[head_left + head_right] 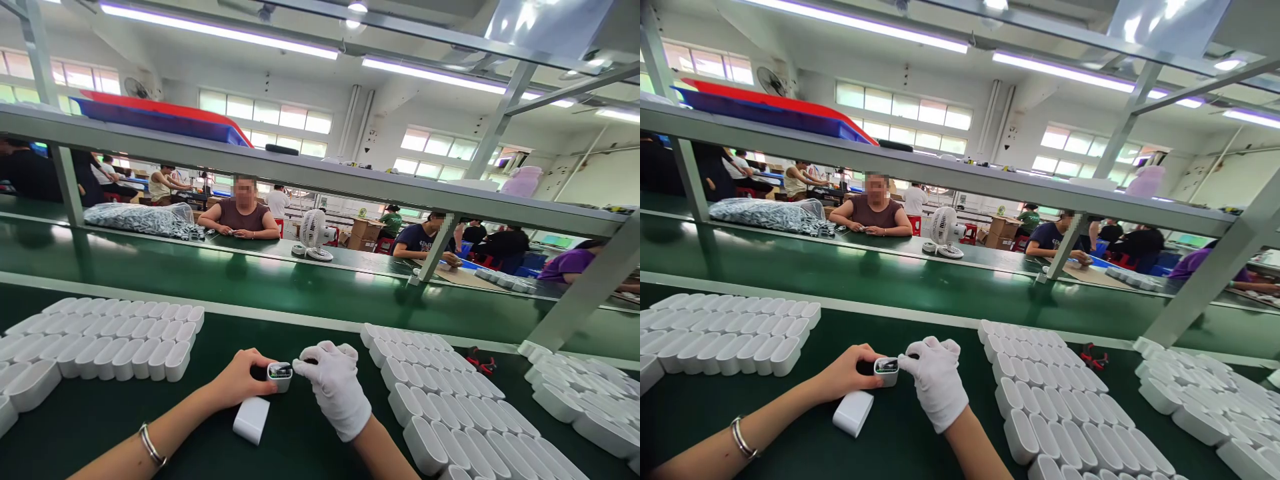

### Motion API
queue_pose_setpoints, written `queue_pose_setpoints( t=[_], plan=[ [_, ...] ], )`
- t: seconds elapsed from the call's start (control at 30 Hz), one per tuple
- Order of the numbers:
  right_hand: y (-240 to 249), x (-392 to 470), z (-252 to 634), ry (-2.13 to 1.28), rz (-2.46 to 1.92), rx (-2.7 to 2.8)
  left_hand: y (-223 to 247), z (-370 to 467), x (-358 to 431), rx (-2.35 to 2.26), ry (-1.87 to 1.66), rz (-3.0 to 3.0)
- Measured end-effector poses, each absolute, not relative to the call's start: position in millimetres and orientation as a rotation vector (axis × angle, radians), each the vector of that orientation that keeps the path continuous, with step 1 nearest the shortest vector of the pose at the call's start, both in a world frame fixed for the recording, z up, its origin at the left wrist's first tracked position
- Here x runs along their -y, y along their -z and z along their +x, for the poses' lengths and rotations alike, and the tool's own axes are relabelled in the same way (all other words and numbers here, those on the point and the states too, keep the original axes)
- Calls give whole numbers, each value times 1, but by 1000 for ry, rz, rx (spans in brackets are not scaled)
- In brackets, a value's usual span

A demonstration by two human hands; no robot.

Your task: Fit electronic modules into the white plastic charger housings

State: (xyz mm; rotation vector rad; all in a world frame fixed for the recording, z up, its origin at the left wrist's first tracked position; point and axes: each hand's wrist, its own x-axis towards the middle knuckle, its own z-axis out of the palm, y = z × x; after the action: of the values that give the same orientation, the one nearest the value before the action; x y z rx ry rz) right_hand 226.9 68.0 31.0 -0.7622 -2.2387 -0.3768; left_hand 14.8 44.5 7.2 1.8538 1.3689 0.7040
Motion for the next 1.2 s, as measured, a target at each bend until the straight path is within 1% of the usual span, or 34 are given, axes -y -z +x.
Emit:
queue_pose_setpoints(
  t=[0.1,0.2,0.3,0.37,0.43,0.6,0.63,0.7,0.8,0.93,1.0,1.1,1.2],
  plan=[
    [-30,-72,234,286,-899,2155,-9,15,-43,-1388,-721,1846],
    [-20,-79,243,248,-1151,2096,-10,17,-41,-1384,-799,1839],
    [-6,-85,244,213,-1335,2189,-8,19,-41,-1394,-947,1772],
    [0,-84,239,104,-1385,2221,-9,21,-41,-1406,-1077,1718],
    [-2,-78,232,-148,-1378,2142,-12,24,-38,-1369,-1198,1724],
    [-20,-60,214,-1200,-1076,1756,-24,36,-24,-1073,-1282,1898],
    [-22,-58,212,-1335,-1039,1684,-25,38,-23,-1027,-1280,1922],
    [-22,-58,208,-1477,-1005,1540,-22,40,-23,-975,-1275,1940],
    [-14,-62,205,-1520,-983,1366,-12,37,-29,-945,-1291,1772],
    [-2,-70,204,-1437,-1003,1247,-4,32,-39,-849,-1198,1453],
    [0,-71,205,-1445,-987,1252,-4,31,-42,-853,-1154,1382],
    [-5,-69,207,-1510,-947,1303,-5,32,-43,-920,-1183,1323],
    [-12,-66,209,-1505,-953,1377,-6,32,-42,-972,-1170,1386]
  ],
)
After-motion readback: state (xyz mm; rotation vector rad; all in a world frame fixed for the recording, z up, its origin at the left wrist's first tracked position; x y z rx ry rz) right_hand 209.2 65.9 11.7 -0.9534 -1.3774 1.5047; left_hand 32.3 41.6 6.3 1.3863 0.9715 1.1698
